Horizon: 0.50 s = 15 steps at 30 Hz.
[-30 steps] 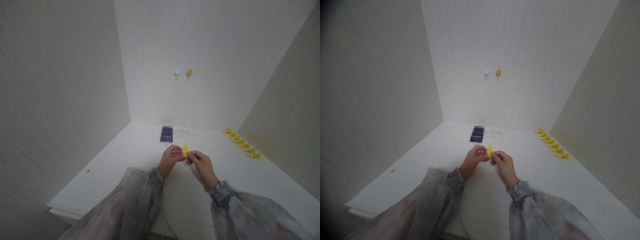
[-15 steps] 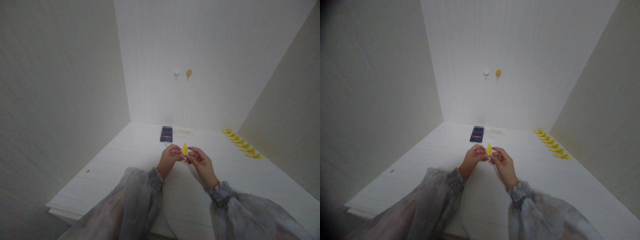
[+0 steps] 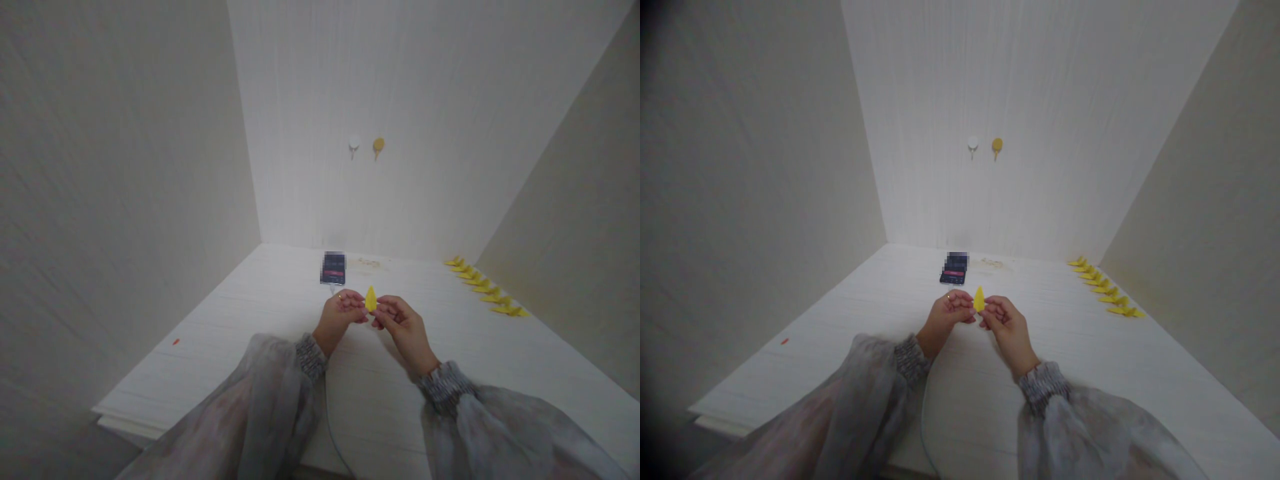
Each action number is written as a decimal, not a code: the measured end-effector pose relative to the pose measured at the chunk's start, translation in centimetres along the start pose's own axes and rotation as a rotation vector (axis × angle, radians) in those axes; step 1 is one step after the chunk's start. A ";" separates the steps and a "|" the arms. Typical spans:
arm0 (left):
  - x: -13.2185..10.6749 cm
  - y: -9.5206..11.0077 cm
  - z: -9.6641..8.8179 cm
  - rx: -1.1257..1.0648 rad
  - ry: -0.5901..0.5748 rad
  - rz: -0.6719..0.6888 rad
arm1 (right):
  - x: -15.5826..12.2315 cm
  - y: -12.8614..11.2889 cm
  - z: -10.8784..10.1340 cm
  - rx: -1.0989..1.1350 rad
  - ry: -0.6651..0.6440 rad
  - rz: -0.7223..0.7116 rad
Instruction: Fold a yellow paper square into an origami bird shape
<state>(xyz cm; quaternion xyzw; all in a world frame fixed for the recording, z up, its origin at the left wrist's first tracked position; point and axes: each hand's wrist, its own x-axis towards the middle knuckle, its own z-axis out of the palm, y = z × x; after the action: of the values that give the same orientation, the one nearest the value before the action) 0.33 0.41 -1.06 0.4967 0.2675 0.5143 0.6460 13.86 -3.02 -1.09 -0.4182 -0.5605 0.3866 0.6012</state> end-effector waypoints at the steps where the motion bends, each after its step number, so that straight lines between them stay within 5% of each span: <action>1: 0.0 0.0 0.0 -0.004 -0.002 -0.005 | 0.0 0.0 0.0 -0.003 -0.005 0.001; 15: -0.1 0.2 0.0 -0.017 -0.048 -0.022 | 0.0 -0.2 0.0 -0.040 -0.041 0.000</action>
<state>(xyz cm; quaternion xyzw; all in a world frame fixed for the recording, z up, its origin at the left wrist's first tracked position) 0.23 0.33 -0.84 0.5005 0.2530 0.4973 0.6620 13.84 -3.11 -0.94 -0.4221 -0.5803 0.3837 0.5813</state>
